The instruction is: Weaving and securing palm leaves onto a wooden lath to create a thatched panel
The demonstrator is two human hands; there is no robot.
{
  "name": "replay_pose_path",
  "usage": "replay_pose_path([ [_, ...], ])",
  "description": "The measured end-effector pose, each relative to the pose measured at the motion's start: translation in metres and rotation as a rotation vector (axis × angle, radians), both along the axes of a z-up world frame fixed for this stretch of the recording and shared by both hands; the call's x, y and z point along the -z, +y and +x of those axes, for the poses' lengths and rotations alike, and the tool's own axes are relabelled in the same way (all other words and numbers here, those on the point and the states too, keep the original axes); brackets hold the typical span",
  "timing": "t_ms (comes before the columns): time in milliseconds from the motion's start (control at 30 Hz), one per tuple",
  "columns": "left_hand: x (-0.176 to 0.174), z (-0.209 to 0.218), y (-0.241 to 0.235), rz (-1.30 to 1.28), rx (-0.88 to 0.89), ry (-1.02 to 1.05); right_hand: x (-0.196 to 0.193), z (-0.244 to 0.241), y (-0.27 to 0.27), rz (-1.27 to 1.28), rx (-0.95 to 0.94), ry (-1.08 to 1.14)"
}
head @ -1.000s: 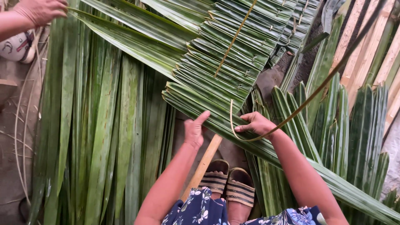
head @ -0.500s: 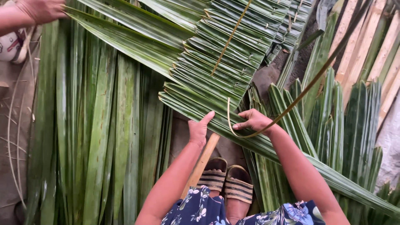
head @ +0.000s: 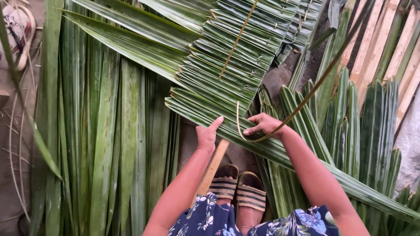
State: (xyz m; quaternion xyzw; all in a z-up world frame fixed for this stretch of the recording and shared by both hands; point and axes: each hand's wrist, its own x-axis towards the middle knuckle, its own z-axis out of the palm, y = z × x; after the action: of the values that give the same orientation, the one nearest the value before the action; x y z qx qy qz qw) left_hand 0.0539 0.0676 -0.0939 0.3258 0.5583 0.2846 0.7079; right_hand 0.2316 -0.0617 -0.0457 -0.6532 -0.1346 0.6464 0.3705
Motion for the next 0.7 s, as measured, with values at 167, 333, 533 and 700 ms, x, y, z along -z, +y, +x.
replay_pose_path([
  [167, 0.0, -0.001, -0.001, 0.022, -0.001, 0.014, 0.018, 0.016, -0.013, -0.036, -0.168, -0.286],
  [333, 0.0, -0.002, -0.002, 0.051, -0.001, 0.019, -0.071, -0.038, -0.027, -0.114, -0.246, -1.099],
  [533, 0.0, -0.001, -0.003, 0.057, 0.025, 0.006, -0.013, -0.083, -0.05, -0.05, 0.256, -0.296],
  [700, 0.006, -0.001, -0.003, 0.022, 0.013, 0.014, 0.06, -0.082, -0.058, -0.142, 0.51, -0.175],
])
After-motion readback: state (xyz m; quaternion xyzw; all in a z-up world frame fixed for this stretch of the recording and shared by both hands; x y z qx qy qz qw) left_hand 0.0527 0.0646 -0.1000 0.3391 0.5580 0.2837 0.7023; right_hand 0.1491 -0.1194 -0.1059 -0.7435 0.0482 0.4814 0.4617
